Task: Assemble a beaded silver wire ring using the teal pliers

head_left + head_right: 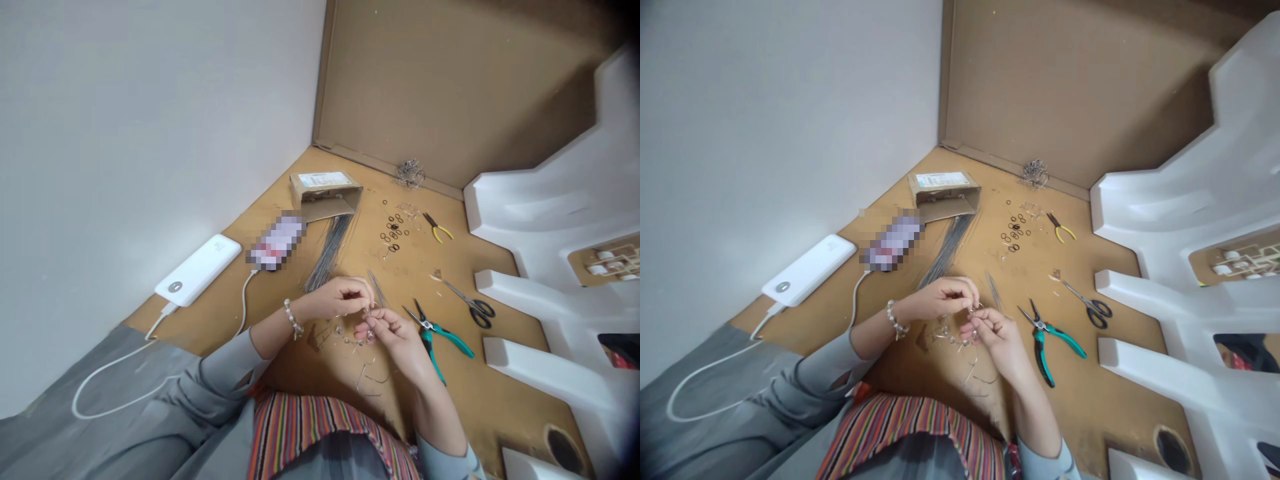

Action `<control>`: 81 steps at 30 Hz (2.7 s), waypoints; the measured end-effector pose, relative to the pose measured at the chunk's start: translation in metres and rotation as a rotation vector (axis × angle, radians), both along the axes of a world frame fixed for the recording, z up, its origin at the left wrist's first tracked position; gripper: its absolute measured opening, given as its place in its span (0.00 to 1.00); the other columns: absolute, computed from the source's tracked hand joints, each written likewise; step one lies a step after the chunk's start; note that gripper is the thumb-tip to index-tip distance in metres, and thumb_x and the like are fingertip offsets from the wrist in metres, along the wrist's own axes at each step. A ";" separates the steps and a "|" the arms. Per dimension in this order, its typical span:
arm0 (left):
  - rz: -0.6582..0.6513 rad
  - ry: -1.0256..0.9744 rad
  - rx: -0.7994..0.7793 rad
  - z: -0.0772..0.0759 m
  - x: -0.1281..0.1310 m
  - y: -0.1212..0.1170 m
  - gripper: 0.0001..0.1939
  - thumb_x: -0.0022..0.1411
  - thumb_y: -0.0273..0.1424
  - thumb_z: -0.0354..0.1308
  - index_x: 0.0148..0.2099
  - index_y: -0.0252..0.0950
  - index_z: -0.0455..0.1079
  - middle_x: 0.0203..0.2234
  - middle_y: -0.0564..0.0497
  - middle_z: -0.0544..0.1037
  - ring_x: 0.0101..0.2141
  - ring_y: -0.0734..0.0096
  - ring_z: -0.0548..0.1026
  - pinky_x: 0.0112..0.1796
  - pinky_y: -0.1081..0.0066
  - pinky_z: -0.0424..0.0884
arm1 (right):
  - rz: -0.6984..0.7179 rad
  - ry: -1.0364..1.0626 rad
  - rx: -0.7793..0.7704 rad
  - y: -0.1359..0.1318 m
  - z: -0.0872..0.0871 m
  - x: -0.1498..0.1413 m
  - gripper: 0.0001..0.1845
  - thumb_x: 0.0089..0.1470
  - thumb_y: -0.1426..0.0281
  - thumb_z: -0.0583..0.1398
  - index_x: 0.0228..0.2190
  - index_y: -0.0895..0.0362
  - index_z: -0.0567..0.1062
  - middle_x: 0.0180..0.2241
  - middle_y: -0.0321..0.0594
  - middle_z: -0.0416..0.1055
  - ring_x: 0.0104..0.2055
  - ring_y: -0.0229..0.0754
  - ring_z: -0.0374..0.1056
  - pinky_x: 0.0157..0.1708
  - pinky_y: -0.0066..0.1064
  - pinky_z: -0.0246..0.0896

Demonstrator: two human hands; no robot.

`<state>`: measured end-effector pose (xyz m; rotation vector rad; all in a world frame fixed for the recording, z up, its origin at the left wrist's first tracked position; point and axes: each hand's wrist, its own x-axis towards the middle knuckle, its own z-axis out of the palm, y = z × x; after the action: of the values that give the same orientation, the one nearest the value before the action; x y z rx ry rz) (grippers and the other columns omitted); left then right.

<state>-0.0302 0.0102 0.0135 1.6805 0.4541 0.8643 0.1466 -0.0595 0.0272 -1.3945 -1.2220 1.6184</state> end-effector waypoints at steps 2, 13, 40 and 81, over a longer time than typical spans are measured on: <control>-0.009 -0.019 -0.115 0.000 0.001 -0.001 0.10 0.62 0.32 0.54 0.31 0.31 0.70 0.32 0.47 0.74 0.36 0.71 0.72 0.41 0.70 0.67 | 0.011 0.009 -0.023 0.000 0.001 0.001 0.18 0.46 0.54 0.64 0.30 0.57 0.74 0.28 0.41 0.78 0.30 0.41 0.74 0.30 0.31 0.66; 0.061 0.035 -0.488 -0.009 0.004 -0.001 0.14 0.60 0.38 0.56 0.36 0.31 0.75 0.20 0.55 0.68 0.20 0.82 0.57 0.22 0.77 0.53 | -0.042 0.059 -0.027 0.000 0.001 0.002 0.18 0.44 0.55 0.66 0.30 0.56 0.74 0.27 0.40 0.78 0.30 0.41 0.75 0.34 0.34 0.68; -0.038 -0.037 -0.522 -0.011 0.002 -0.002 0.16 0.63 0.42 0.52 0.38 0.32 0.67 0.19 0.58 0.62 0.18 0.83 0.55 0.20 0.79 0.52 | 0.007 0.032 0.008 -0.002 0.003 -0.001 0.21 0.52 0.52 0.59 0.38 0.55 0.67 0.26 0.40 0.78 0.29 0.44 0.75 0.33 0.37 0.67; -0.106 -0.036 -0.590 -0.001 -0.004 -0.001 0.16 0.63 0.42 0.52 0.35 0.32 0.68 0.25 0.55 0.66 0.17 0.85 0.51 0.18 0.78 0.48 | 0.076 -0.226 0.000 -0.025 0.014 0.127 0.32 0.44 0.58 0.48 0.50 0.57 0.67 0.40 0.52 0.71 0.33 0.48 0.68 0.25 0.36 0.60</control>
<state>-0.0342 0.0088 0.0129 1.1324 0.5296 0.6033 0.2735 -0.0849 0.0414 -1.5819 -1.4197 1.5418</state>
